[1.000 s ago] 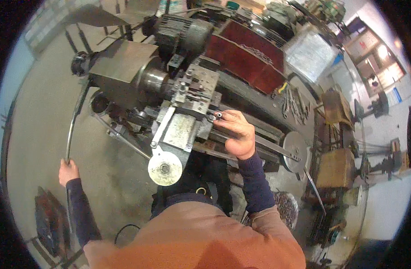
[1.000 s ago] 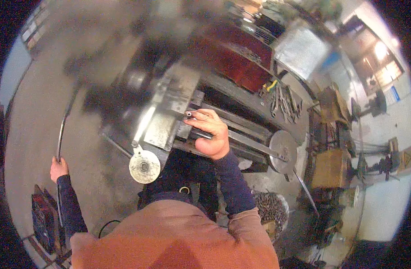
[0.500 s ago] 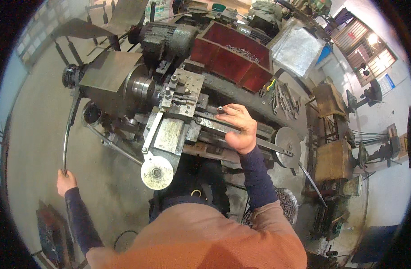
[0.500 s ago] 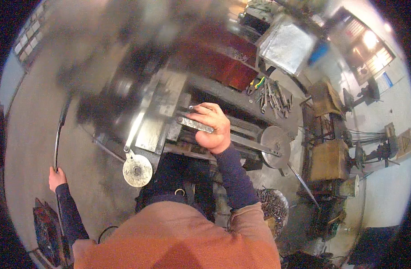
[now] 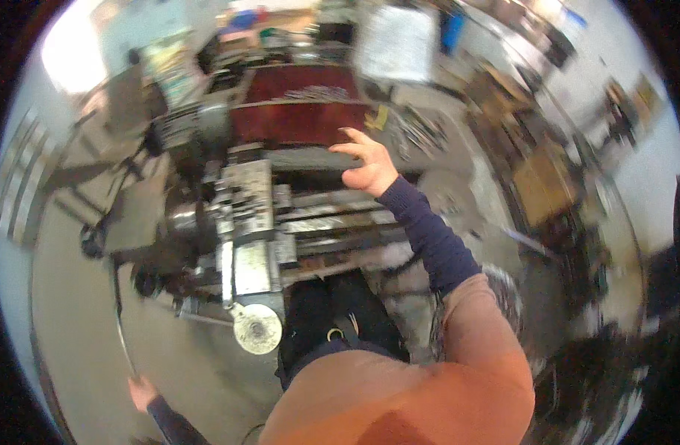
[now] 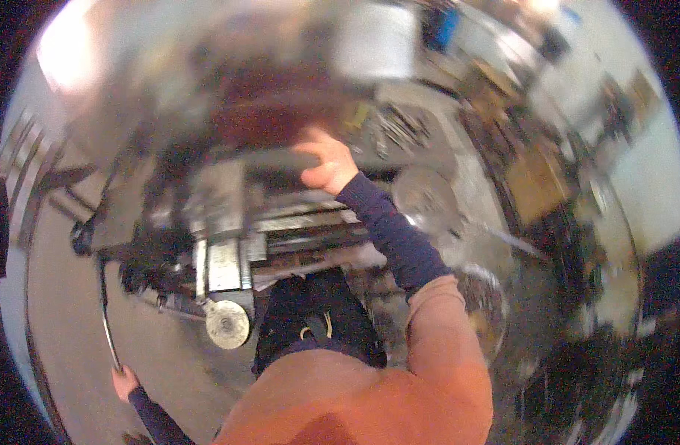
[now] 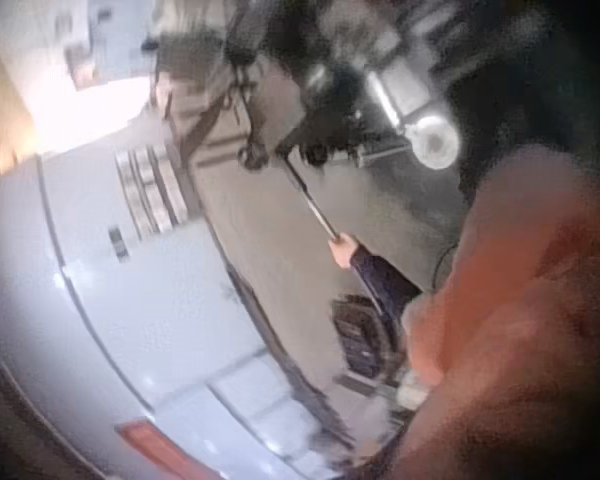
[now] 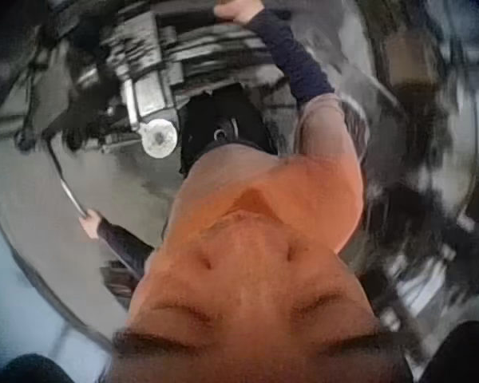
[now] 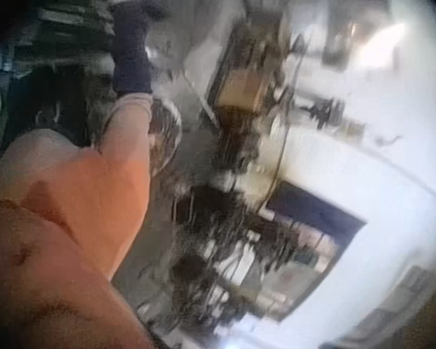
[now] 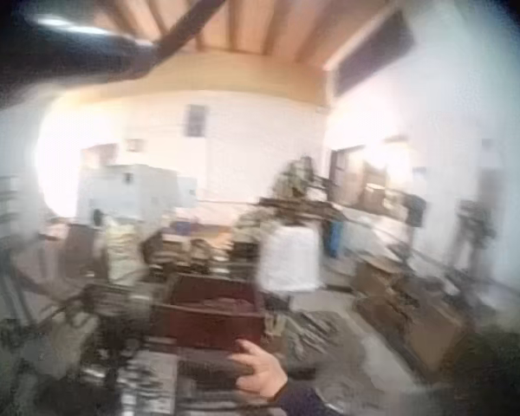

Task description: The person operates a metal lathe, repeatedly loading small cylindrical metal pieces into the chuck, adjusting the machine controls, and removing finished pieces. The person inspects each piece by hand after removal and places them into a container.

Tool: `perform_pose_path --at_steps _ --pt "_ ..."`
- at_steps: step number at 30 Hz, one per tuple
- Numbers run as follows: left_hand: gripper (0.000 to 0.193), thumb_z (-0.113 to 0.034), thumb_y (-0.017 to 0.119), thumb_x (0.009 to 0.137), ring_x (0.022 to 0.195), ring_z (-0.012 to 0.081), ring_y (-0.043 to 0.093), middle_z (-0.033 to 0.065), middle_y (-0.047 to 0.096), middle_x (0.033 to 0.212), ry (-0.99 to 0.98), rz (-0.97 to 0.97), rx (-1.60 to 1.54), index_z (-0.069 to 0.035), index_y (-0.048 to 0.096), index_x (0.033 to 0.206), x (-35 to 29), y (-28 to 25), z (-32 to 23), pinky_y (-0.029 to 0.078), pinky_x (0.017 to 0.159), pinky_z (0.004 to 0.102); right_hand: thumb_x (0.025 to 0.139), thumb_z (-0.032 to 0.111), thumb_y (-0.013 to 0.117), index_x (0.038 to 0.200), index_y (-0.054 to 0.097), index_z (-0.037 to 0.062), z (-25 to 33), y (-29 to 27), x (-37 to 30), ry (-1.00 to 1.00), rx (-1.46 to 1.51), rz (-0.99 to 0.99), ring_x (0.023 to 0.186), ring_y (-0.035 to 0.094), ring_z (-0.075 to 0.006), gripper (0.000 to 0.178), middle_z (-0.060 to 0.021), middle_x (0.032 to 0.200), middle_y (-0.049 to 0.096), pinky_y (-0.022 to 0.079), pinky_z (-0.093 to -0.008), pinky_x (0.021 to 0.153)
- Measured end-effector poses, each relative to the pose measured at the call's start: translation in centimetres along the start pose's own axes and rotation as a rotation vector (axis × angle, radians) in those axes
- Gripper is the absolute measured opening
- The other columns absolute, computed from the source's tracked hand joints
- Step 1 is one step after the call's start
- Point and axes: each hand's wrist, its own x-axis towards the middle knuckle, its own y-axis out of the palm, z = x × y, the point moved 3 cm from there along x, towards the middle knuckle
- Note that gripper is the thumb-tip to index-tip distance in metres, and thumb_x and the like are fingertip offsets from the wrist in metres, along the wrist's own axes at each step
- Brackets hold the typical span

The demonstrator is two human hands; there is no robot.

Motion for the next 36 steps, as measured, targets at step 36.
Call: perform_pose_path --at_steps 36 --pt "0.017 -0.001 0.058 0.076 0.079 0.0186 0.063 0.0124 0.064 0.086 1.205 0.62 -1.366 0.005 0.06 0.092 -15.0 -23.2 -28.1 0.049 0.07 0.029 0.06 0.045 0.07 0.096 0.063 0.0007 -4.0 -19.3 -51.2 1.44 -0.819 0.894 0.089 0.062 -0.029 0.057 -0.018 0.098 0.063 0.05 -0.0379 0.077"
